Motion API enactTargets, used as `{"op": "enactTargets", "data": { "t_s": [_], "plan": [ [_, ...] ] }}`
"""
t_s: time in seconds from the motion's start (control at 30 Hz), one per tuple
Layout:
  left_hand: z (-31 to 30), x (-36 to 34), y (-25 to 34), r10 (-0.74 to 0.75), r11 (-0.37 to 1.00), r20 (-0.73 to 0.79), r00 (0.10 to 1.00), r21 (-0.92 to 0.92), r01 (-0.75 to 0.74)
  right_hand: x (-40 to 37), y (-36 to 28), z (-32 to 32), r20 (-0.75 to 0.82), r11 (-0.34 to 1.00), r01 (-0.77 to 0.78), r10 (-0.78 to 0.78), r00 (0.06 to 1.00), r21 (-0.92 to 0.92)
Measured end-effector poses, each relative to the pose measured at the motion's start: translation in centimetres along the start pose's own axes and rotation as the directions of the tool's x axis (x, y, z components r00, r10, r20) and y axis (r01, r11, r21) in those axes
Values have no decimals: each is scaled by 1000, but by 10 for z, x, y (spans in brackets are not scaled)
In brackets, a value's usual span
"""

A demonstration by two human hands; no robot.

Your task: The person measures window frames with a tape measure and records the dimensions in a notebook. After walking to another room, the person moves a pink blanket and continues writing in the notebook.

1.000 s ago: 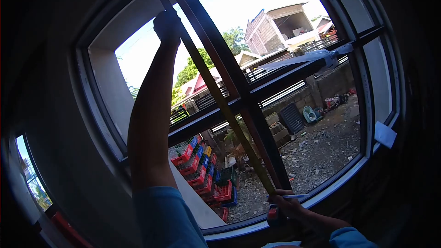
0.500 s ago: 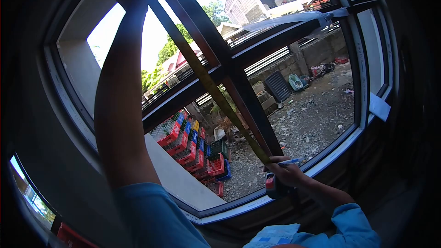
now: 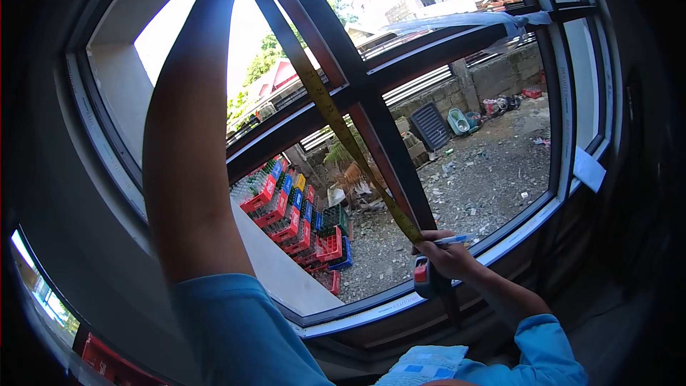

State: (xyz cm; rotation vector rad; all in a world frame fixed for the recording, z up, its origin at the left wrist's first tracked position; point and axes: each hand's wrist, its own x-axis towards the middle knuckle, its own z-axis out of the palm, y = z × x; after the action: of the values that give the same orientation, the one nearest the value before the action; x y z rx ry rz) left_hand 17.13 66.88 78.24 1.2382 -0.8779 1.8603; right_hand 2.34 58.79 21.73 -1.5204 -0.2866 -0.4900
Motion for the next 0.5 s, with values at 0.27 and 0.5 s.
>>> {"op": "enactTargets", "data": {
  "t_s": [0.27, 0.5],
  "plan": [
    [4, -8, -3, -96, 994, 33, 995, -53, 98, -3, 2, -5, 28, 996, -67, 69, 997, -51],
    [1, -4, -3, -99, 994, 25, 995, -48, 100, 0, 4, -5, 37, 996, -69, 72, 997, -61]
  ]
}}
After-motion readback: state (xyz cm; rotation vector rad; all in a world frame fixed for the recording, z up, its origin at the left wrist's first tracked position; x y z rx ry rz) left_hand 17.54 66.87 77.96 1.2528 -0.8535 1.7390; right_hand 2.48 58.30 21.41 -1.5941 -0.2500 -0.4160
